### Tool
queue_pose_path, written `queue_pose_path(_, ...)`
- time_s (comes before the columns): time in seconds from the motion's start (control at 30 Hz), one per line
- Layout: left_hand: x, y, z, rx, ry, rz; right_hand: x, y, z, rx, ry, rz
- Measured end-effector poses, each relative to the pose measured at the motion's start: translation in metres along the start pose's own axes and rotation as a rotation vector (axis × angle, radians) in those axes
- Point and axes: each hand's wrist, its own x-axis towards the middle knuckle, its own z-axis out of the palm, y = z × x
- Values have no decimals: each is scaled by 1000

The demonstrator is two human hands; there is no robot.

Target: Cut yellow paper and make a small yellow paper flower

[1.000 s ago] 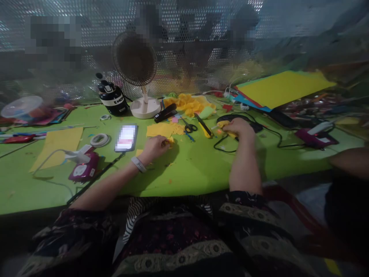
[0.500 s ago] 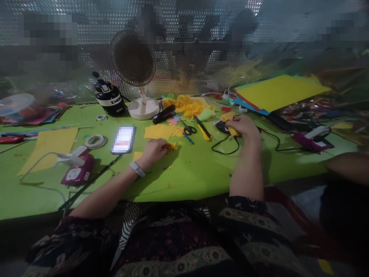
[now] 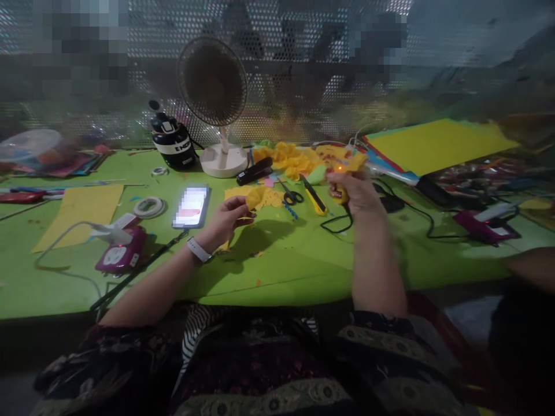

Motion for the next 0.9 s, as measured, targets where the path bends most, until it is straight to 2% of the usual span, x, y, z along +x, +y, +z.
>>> queue_pose_path(0.2,3,3,-5,35,35,38,-35,0,45,-186,-326,146)
queue_pose_path(0.37,7,-3,-8,84,28,119,-55,-7,69,-330,-453,134)
queue_pose_path(0.67,8,-7,-9,122,-7,222,-54,8,73,-422,-433,91)
queue_pose_path(0.9,7,-6,-8,96,-10,244,-53,7,77,-433,-409,92)
